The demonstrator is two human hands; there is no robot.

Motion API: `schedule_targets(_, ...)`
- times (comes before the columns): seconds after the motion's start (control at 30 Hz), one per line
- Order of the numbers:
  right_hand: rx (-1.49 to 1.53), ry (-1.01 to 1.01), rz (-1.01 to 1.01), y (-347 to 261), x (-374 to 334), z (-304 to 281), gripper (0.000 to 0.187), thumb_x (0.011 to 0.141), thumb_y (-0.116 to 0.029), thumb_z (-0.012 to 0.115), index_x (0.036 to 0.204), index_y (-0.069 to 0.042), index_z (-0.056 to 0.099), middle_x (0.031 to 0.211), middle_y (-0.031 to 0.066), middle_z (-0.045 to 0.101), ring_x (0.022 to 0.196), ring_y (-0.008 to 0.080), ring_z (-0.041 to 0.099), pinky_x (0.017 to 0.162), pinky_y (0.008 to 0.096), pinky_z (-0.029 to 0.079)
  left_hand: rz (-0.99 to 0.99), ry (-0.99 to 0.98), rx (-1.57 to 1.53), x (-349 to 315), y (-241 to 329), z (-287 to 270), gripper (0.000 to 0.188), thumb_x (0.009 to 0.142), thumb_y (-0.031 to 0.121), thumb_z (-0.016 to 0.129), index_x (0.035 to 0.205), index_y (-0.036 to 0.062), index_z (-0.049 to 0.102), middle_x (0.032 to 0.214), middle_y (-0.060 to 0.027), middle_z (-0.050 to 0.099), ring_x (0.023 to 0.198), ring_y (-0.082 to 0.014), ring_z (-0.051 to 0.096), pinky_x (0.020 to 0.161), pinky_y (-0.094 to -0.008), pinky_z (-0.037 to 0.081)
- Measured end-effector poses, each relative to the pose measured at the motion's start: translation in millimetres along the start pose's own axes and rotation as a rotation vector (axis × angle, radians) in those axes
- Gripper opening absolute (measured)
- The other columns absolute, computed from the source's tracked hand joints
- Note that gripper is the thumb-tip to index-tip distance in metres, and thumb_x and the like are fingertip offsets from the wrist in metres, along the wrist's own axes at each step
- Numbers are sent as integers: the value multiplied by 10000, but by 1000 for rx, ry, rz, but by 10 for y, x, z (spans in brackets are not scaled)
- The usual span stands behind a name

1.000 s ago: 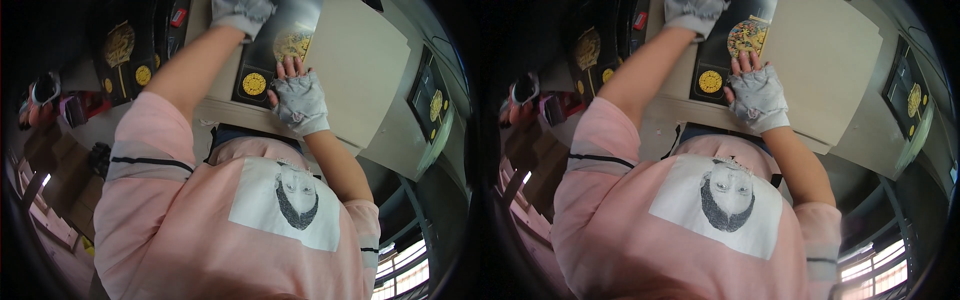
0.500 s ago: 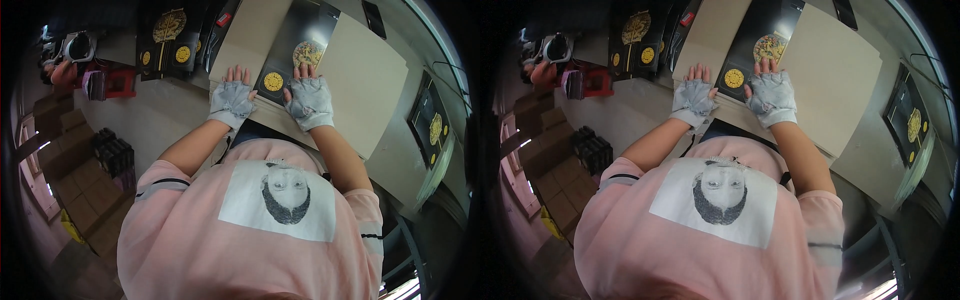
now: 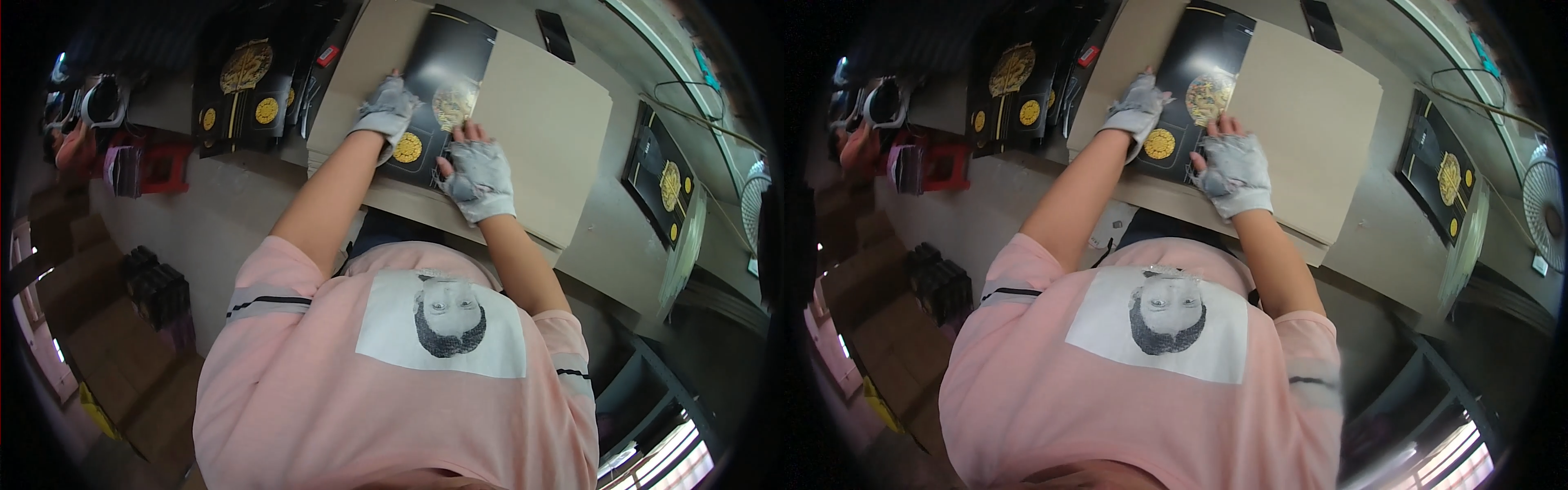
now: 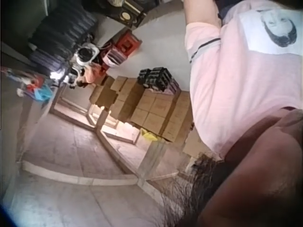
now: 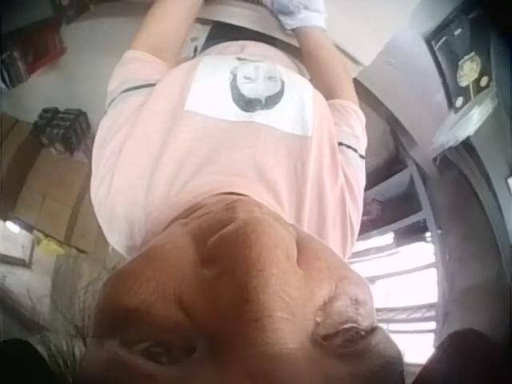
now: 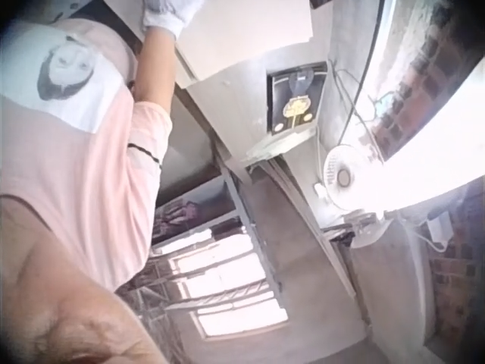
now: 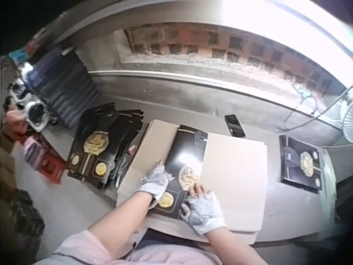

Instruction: Inspecting and organizing black and gold decorative folders or packaging panels at a workbench.

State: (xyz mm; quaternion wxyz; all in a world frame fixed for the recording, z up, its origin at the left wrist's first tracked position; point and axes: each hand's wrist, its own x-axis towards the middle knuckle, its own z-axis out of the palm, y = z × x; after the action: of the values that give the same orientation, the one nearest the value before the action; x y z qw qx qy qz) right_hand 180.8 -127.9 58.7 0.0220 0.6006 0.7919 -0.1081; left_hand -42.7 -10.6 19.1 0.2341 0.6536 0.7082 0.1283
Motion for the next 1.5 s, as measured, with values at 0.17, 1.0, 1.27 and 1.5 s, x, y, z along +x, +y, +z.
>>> schedule_targets(0.17,17,385,677,940,-671,145,625,966,-420,648,1439,-13,609,1494,246,586,1449,407,486,1219,479,385,128,269,-27,-215,-283,183,725,972,76,661,1636,66,369,1389,-292,599,1126,-392,698,886,-416,630)
schedule_targets(1.0,858,-52,1061,2157,-799,-69,750,936,-623,688,1421,-54,624,1188,135,703,1132,320,628,1029,470,475,-106,278,-871,-69,-582,536,503,1107,203,534,1573,53,417,1392,-171,514,1056,-251,628,929,-351,573)
schedule_targets(1.27,294,-178,1083,2107,-630,-135,845,904,-730,616,1441,-77,629,1523,205,591,1442,482,501,1159,651,375,-405,296,-1573,124,-480,607,607,1069,516,611,1420,32,503,1220,-132,535,952,-265,612,869,-377,576)
schedule_targets(1.5,699,-78,1066,2428,-863,93,789,907,-640,688,1468,-91,607,1432,179,637,1289,401,586,1118,521,426,-151,522,-577,58,-511,497,567,1041,507,639,1391,69,553,1130,-151,647,939,-284,669,874,-394,577)
